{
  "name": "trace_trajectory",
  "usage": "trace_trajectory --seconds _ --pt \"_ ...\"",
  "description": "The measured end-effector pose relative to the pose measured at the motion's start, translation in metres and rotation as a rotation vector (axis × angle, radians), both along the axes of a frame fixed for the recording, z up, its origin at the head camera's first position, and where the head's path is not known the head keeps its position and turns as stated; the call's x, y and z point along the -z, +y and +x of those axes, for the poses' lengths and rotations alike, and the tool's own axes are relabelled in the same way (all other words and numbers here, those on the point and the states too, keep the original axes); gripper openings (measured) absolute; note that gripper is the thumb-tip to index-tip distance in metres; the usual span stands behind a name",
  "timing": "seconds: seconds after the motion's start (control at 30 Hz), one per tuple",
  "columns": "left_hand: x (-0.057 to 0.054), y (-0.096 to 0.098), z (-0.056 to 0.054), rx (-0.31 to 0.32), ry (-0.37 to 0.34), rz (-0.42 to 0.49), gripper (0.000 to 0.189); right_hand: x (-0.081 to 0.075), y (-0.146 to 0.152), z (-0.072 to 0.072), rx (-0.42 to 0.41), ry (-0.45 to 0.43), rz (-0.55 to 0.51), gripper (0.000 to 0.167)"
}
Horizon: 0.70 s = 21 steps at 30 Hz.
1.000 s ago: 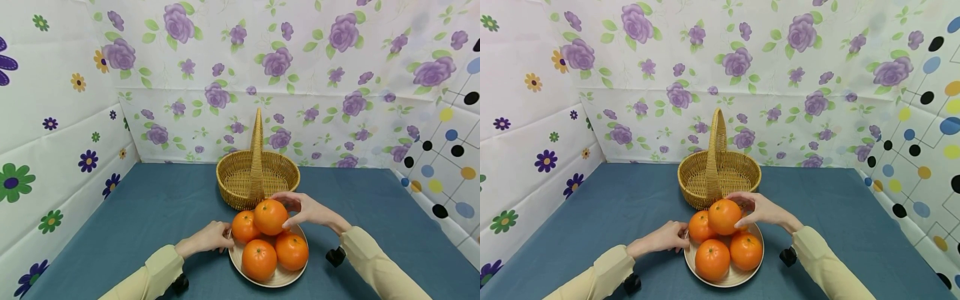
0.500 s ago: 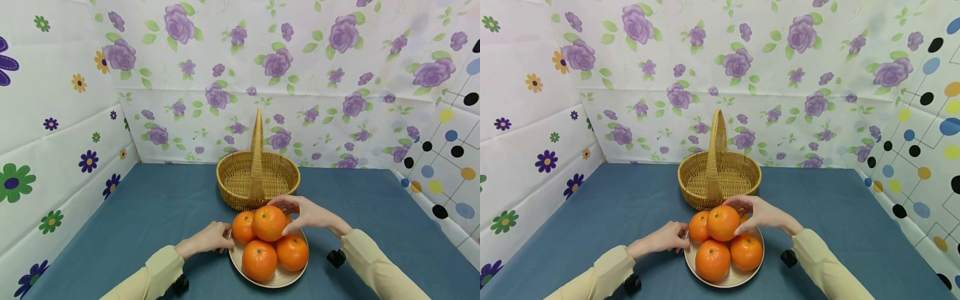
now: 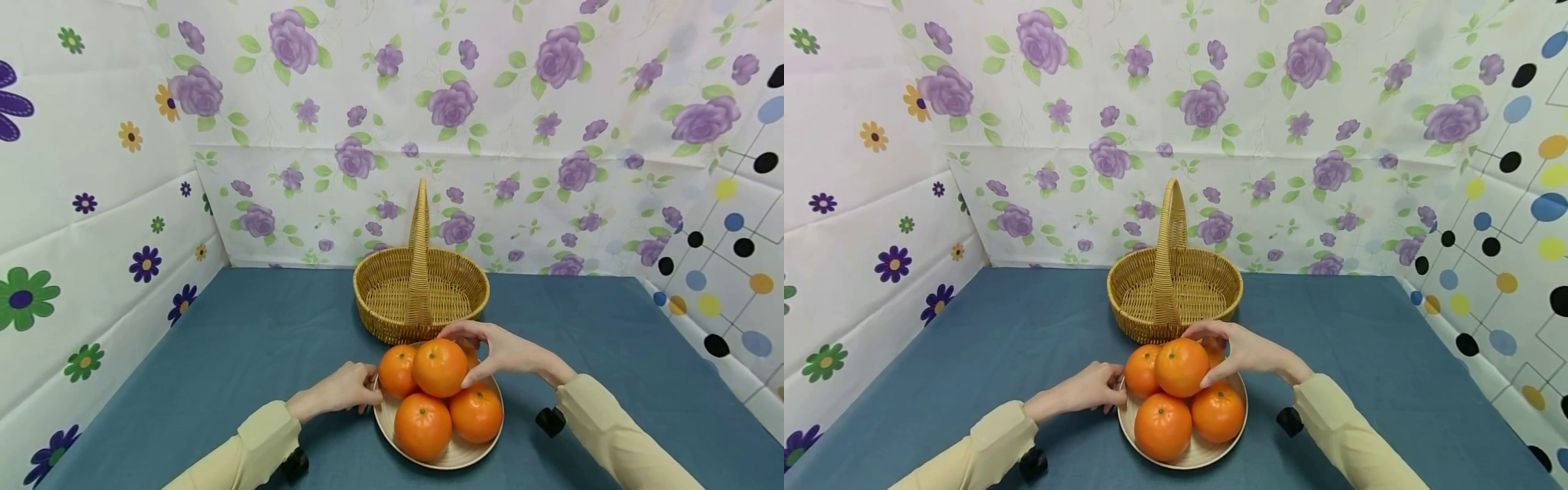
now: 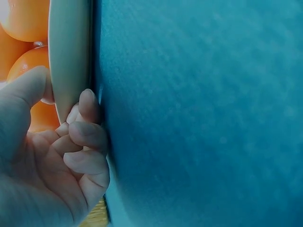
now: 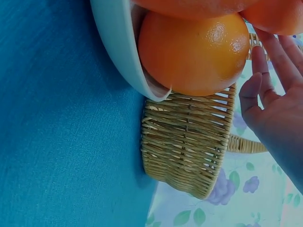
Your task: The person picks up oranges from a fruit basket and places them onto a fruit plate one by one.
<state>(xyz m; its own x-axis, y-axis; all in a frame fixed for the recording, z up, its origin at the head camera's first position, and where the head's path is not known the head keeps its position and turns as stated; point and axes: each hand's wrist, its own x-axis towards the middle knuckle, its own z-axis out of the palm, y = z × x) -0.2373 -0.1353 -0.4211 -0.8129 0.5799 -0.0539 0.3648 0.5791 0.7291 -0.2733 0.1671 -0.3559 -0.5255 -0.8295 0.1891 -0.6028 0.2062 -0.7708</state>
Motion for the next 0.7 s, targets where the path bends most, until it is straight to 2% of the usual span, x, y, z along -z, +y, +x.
trace_trajectory --seconds 0.2,0.47,0.6,0.7 --pt "-0.002 -0.002 -0.001 0.03 -0.009 -0.025 0.011 0.014 0.005 -0.011 0.001 0.017 0.031 0.071" --pt "-0.008 -0.009 -0.007 0.128 -0.059 -0.039 0.017 0.011 0.011 -0.013 -0.011 -0.015 -0.009 0.07" --pt "-0.017 -0.017 -0.011 0.153 -0.062 -0.05 0.023 0.006 0.014 -0.013 0.007 -0.061 -0.057 0.065" --pt "-0.029 -0.027 -0.016 0.138 -0.048 -0.065 0.023 -0.001 0.017 -0.01 0.034 -0.1 -0.105 0.058"
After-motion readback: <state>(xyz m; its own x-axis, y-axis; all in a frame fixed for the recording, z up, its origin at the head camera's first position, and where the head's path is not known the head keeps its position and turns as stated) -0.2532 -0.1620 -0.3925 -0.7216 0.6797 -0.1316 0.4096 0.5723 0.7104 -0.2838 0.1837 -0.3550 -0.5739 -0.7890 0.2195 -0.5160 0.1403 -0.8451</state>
